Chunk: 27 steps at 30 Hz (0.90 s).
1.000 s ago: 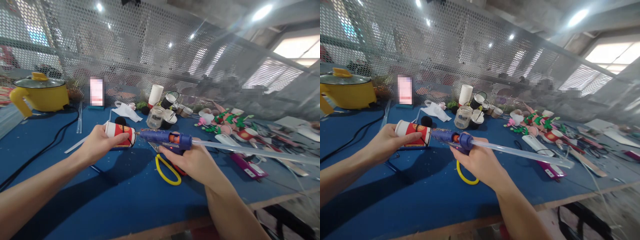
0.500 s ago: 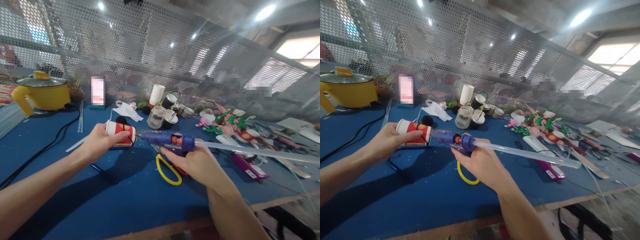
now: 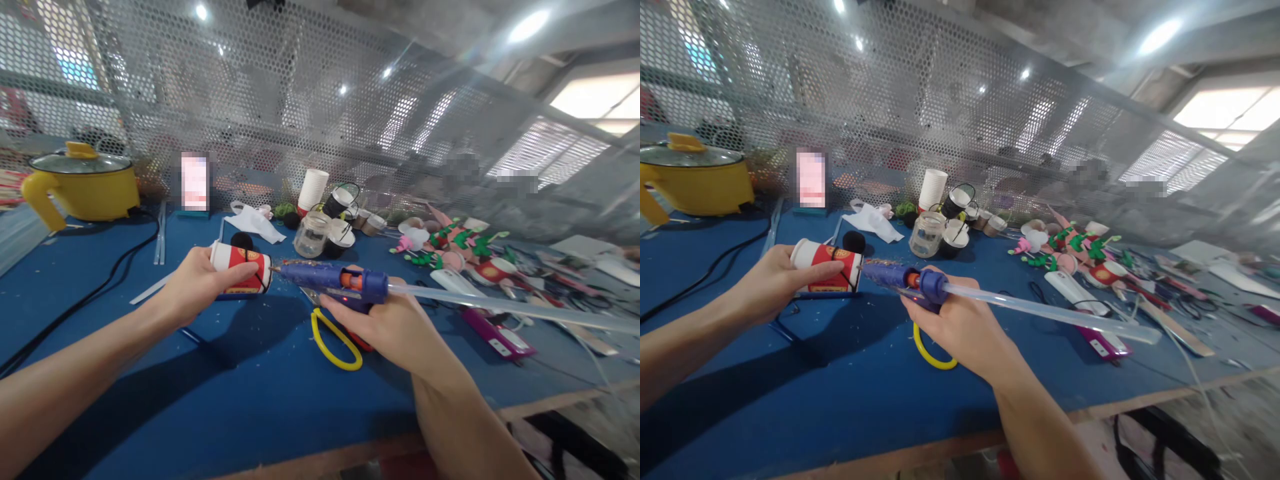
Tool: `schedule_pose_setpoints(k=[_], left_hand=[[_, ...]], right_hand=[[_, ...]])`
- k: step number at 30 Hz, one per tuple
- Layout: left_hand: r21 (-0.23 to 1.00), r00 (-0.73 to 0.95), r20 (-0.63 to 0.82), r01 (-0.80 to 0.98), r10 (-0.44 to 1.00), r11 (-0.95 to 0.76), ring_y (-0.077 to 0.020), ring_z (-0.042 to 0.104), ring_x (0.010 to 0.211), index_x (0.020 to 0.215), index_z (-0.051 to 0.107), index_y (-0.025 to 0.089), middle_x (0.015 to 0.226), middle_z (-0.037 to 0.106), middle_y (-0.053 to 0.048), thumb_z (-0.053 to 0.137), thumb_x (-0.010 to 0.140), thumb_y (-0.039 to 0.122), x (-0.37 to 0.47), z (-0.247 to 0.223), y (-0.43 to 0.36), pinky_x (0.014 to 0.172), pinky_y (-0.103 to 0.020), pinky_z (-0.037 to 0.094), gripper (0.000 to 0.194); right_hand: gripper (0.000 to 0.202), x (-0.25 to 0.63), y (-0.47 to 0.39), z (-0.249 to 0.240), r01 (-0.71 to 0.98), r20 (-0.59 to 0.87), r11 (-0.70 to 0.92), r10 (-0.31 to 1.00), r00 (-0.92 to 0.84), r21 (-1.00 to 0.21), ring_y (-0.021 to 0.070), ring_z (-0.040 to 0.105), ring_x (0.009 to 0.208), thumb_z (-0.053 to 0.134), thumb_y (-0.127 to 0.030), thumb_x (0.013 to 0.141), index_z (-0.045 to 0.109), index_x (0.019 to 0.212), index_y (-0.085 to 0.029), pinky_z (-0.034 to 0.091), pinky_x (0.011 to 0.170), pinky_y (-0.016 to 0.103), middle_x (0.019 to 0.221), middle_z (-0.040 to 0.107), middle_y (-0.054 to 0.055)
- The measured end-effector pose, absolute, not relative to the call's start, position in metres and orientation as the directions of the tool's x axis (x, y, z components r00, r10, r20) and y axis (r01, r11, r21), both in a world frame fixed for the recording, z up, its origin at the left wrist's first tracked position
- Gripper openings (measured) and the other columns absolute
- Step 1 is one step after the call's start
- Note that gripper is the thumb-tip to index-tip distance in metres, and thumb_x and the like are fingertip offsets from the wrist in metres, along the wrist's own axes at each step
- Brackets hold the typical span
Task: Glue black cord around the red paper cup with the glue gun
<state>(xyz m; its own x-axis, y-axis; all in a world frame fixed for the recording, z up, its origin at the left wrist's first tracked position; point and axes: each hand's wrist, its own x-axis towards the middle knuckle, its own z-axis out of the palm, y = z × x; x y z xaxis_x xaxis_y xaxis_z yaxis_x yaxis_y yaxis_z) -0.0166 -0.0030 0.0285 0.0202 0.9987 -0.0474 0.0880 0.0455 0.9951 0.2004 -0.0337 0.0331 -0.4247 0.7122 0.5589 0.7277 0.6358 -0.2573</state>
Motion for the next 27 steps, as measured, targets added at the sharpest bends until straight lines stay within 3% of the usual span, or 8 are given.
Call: schedule_pose_setpoints(k=[15,27], left_hand=[[0.997,0.069,-0.078,-0.022,0.995,0.08,-0.0145,0.062,0.056,0.059,0.063,0.017,0.06,0.069,0.0,0.07,0.059,0.027,-0.0198,0.025,-0.0004,0.058,-0.025,0.049,0.012],[0.984,0.11,-0.131,-0.104,0.985,0.142,-0.0146,0.062,0.055,0.06,0.065,0.016,0.059,0.069,-0.001,0.071,0.059,0.026,-0.0203,0.0265,0.0003,0.058,-0.024,0.05,0.012]], right_hand=[[0.017,0.1998,-0.0382,0.035,0.714,0.501,0.624,0.75,-0.432,-0.319,0.0119,0.045,0.041,0.046,-0.025,0.079,0.059,0.07,-0.019,0.041,0.042,0.024,0.053,0.055,0.0],[0.013,0.1989,-0.0411,0.0336,0.721,0.376,0.498,0.86,-0.344,-0.481,0.0078,0.042,0.045,0.055,-0.025,0.075,0.049,0.065,-0.019,0.037,0.043,0.017,0.053,0.051,-0.006]])
